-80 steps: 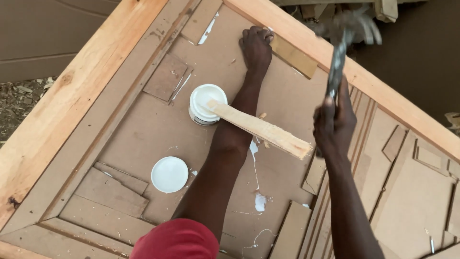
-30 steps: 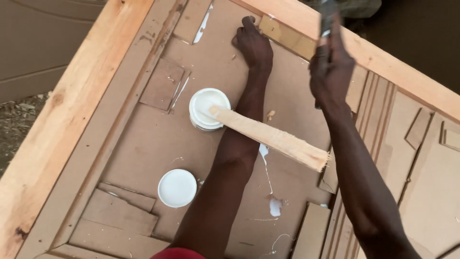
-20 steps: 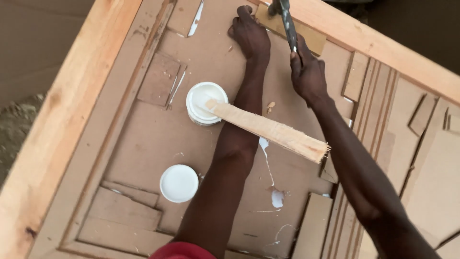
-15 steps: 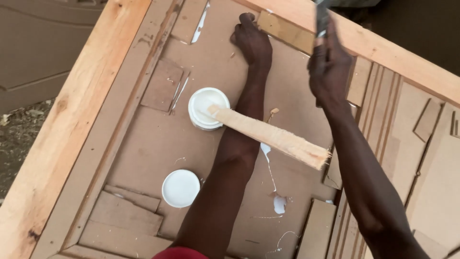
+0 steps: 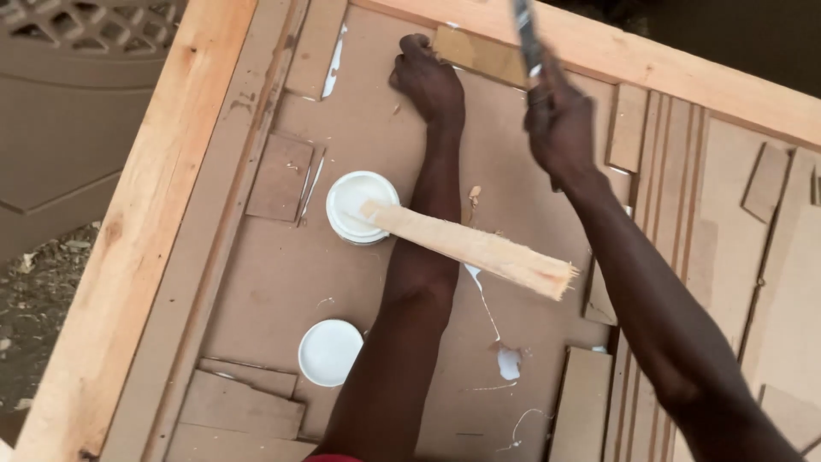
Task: Hammering nails into a wooden panel to secure decorative elements and applying glue to components.
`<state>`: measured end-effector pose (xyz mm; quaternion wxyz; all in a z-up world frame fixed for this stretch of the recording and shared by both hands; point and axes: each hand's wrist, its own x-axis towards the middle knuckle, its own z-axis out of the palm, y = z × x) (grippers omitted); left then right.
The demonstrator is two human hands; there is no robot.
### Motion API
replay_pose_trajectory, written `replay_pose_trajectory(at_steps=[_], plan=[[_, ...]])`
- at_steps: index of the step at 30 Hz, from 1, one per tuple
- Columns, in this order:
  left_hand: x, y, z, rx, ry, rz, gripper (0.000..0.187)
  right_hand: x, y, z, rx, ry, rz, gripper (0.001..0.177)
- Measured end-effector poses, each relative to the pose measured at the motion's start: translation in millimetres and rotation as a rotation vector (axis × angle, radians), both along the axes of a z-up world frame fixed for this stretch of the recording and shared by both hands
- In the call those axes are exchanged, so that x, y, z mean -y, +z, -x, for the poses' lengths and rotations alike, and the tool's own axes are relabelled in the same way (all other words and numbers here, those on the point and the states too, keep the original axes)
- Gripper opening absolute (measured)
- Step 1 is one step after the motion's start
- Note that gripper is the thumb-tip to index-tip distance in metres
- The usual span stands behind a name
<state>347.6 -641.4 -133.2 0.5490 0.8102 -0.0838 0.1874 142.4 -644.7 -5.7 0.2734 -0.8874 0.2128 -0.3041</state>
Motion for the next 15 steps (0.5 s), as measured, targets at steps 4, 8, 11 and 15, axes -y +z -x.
replay_pose_trajectory(at_steps=[4,8,11,15], plan=[[-3.4,-3.1,0.6,-0.015,0.001,0.014,0.036,-13.7,11.7,-1.5,0.297,-0.07,0.028,0.048],[-2.5,-8.7,-5.6,0.029,-0.011,0.006,0.031,-6.0,-30.4,-8.6,0.112,-0.048,-0.069,0.046],[-4.7,7.4,1.2,0.064,-0.021,0.049,0.031,-7.8,-8.0,15.6,-0.22,0.006,-0.016,0.039],[-5.9,7.9,3.1,0.024,-0.036,0.016,0.038,-85.9,36.6,106.6,-0.14,-0.246,-0.339,0.051]])
